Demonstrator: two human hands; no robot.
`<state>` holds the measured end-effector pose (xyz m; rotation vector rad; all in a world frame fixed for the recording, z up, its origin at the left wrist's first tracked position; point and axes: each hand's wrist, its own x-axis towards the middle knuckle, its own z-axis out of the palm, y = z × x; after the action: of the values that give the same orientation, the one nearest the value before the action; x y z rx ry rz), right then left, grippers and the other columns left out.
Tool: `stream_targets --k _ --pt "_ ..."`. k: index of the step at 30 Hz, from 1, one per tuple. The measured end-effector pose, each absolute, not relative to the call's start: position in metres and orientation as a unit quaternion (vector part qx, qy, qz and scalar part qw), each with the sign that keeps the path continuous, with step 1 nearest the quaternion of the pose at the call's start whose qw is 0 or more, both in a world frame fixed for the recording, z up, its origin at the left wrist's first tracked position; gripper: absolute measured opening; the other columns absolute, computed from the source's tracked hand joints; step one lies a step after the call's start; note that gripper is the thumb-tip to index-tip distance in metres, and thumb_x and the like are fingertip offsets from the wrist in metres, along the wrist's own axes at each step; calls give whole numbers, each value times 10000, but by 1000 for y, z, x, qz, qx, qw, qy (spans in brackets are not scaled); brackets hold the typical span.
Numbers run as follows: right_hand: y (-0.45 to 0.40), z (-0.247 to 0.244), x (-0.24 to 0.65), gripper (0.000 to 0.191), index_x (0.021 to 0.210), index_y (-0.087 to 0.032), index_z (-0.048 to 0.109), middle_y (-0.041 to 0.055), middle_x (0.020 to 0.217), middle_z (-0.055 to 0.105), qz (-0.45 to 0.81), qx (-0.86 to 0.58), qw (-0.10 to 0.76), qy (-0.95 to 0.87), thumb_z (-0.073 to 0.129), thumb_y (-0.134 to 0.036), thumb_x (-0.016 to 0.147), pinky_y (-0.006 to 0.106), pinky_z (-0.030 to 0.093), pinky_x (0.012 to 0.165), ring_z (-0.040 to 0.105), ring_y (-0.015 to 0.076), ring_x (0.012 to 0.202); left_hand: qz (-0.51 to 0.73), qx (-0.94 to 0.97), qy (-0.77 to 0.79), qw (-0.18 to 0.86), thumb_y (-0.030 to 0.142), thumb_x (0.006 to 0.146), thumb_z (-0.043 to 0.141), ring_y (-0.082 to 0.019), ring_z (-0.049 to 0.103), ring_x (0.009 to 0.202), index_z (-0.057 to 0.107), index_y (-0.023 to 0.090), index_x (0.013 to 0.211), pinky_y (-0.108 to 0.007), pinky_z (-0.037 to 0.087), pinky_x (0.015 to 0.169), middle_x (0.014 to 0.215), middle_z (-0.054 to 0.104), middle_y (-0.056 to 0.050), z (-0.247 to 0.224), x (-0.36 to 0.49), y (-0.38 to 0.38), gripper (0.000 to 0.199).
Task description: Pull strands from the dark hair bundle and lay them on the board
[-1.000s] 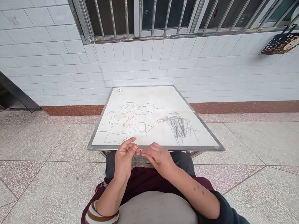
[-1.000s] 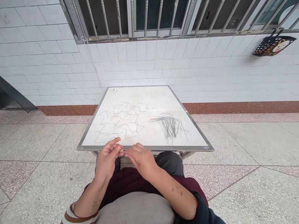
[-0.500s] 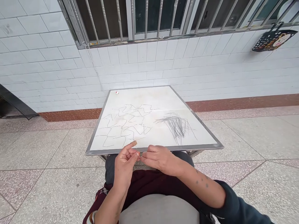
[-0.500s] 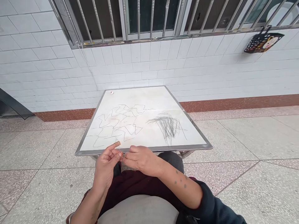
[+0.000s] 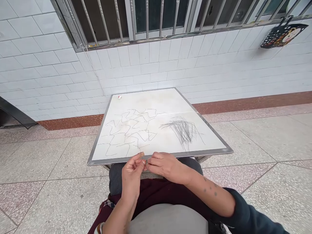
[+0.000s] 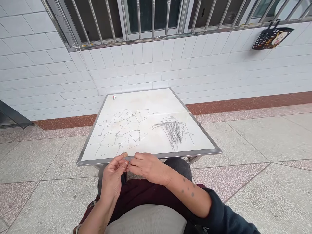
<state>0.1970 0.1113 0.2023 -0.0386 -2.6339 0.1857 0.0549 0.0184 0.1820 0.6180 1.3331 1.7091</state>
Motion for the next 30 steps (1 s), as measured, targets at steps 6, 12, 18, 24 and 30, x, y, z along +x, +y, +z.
stream_targets --k 6,12,18,24,30 --pt "96 177 191 86 858 -202 604 40 793 573 267 -220 439 -829 538 -252 881 273 420 619 485 140 696 731 196 502 418 248 708 725 -95 565 707 663 195 1010 -209 482 631 741 557 25 182 52 20 312" --pt "85 166 172 175 933 -219 579 -5 781 543 668 -253 367 -596 614 -344 815 221 411 506 479 100 617 726 213 505 416 258 729 707 -97 580 712 646 189 973 -209 484 627 760 557 24 190 55 18 260" --pt "81 172 162 177 864 -205 576 -43 693 504 750 -222 396 -482 678 -306 762 193 391 494 456 71 567 716 238 529 388 262 733 704 -73 547 622 631 171 956 -214 484 628 728 534 36 185 60 18 252" --pt "79 176 163 174 883 -209 558 -40 683 531 770 -217 379 -466 647 -329 794 191 394 524 493 81 605 692 289 533 391 283 766 668 -76 551 640 618 201 1046 -224 486 659 771 531 32 187 56 16 296" --pt "79 177 165 178 872 -204 555 -56 654 475 792 -216 364 -439 656 -326 792 165 360 488 440 54 552 610 407 572 368 286 786 650 -120 567 795 619 222 1098 -243 478 762 865 594 -5 192 50 13 321"
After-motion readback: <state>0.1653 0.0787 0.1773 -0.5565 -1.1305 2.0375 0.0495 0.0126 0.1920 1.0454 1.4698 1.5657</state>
